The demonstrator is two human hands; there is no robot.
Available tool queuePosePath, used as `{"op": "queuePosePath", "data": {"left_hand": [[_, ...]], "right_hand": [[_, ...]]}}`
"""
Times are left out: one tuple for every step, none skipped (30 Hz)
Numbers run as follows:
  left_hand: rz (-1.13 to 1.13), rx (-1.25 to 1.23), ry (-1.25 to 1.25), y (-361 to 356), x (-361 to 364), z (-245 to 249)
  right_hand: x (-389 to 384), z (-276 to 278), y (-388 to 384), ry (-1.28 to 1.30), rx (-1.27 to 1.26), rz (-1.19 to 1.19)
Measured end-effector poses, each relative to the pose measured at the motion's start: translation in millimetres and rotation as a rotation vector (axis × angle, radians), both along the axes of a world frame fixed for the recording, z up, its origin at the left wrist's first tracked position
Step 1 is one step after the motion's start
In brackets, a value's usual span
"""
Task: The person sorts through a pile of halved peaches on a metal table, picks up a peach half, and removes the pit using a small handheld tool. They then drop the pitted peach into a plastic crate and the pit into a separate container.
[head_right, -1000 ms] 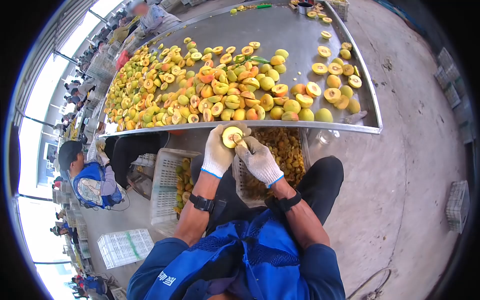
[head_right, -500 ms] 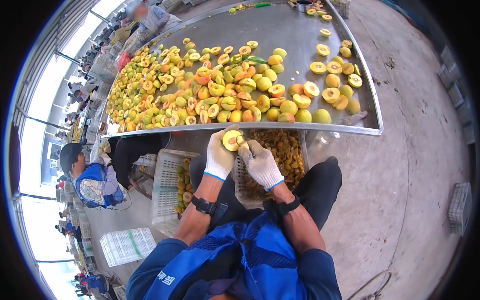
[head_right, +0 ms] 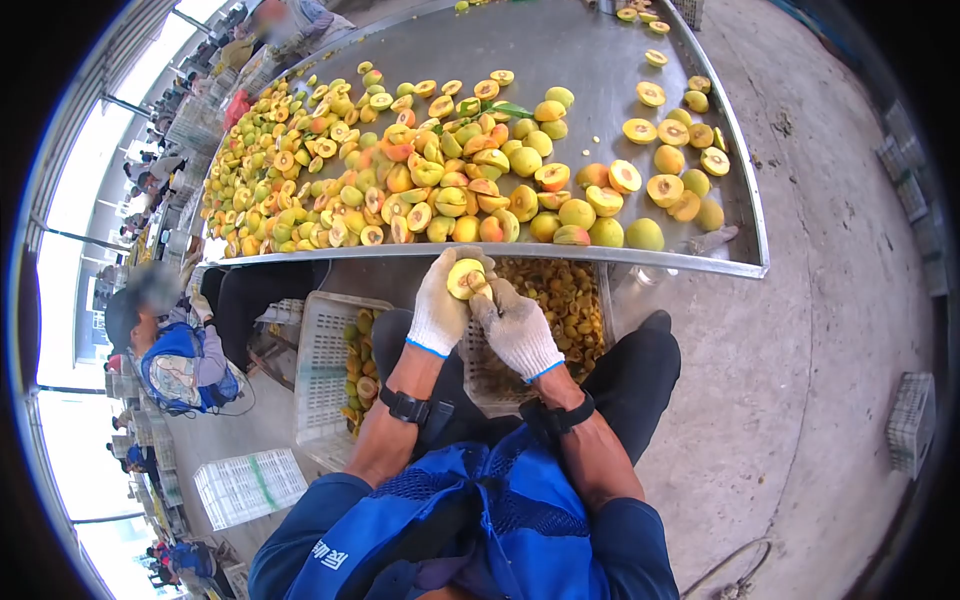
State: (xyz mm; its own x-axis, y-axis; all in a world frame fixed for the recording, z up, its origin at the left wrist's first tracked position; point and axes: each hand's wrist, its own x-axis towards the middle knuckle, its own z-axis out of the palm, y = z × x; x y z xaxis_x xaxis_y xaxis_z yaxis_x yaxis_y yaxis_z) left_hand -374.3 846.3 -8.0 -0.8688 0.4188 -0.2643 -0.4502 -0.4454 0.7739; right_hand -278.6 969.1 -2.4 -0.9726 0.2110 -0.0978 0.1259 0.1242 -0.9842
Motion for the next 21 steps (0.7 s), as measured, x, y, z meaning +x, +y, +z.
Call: {"op": "queuePosePath", "data": {"left_hand": [[0.029,-0.029,-0.006,3.4,1.4,-1.4],[0.057,-0.058,-0.01,5.3,1.6,-2.3],[0.075,-0.057,-0.043,5.8,0.6,-3.0],[0.094,-0.055,-0.076,6.3,-0.4,-3.6],[0.114,-0.054,-0.109,6.5,-1.1,-4.2],[0.126,-0.059,-0.129,7.0,-1.4,-4.9],[0.138,-0.064,-0.148,8.0,-2.2,-5.7],[0.15,-0.071,-0.166,8.7,-3.1,-6.6],[0.159,-0.064,-0.187,10.3,-2.6,-4.1],[0.168,-0.059,-0.207,13.3,-0.8,-0.4],[0.179,-0.053,-0.224,15.7,0.2,2.1],[0.162,-0.046,-0.204,16.1,0.7,2.8],[0.176,-0.089,-0.167,18.3,1.5,3.5],[0.209,-0.107,-0.181,19.9,1.9,4.6],[0.243,-0.126,-0.198,21.2,3.0,6.4],[0.251,-0.143,-0.162,21.5,3.2,5.5],[0.263,-0.153,-0.158,22.0,4.0,6.0],[0.272,-0.161,-0.152,23.4,4.7,8.2],[0.282,-0.168,-0.147,24.1,5.3,10.7],[0.275,-0.18,-0.141,23.5,6.9,13.7],[0.274,-0.183,-0.121,23.0,8.3,14.5]], "right_hand": [[-1.4,-2.1,-0.9,-0.011,0.005,0.0],[-2.5,-3.2,-2.1,-0.021,0.019,0.005],[-3.4,-4.3,-3.5,-0.032,0.034,0.01],[-4.4,-5.4,-4.6,-0.043,0.049,0.015],[-5.5,-7.2,-5.5,-0.038,0.058,0.013],[-6.6,-8.2,-6.5,-0.033,0.067,0.013],[-7.9,-8.6,-7.1,-0.027,0.076,0.012],[-8.7,-8.1,-7.0,-0.04,0.065,0.014],[-9.0,-3.7,-6.7,-0.053,0.052,0.017],[-9.6,-1.4,-6.8,-0.065,0.039,0.02],[-9.6,-3.6,-7.3,-0.07,0.045,0.022],[-9.3,-8.1,-7.8,-0.069,0.052,0.027],[-10.4,-12.9,-8.3,-0.063,0.059,0.034],[-10.6,-19.2,-8.7,-0.028,0.033,0.036],[-11.5,-18.9,-8.3,-0.045,0.036,0.05],[-12.3,-17.8,-7.8,-0.063,0.04,0.063],[-12.2,-17.7,-7.4,-0.082,0.043,0.073],[-13.8,-21.1,-10.9,0.031,0.139,0.034],[-14.0,-23.6,-9.2,-0.018,0.075,0.065],[-12.7,-25.8,-7.2,-0.068,0.01,0.097],[-11.4,-18.7,-6.7,-0.1,-0.054,0.117]]}}
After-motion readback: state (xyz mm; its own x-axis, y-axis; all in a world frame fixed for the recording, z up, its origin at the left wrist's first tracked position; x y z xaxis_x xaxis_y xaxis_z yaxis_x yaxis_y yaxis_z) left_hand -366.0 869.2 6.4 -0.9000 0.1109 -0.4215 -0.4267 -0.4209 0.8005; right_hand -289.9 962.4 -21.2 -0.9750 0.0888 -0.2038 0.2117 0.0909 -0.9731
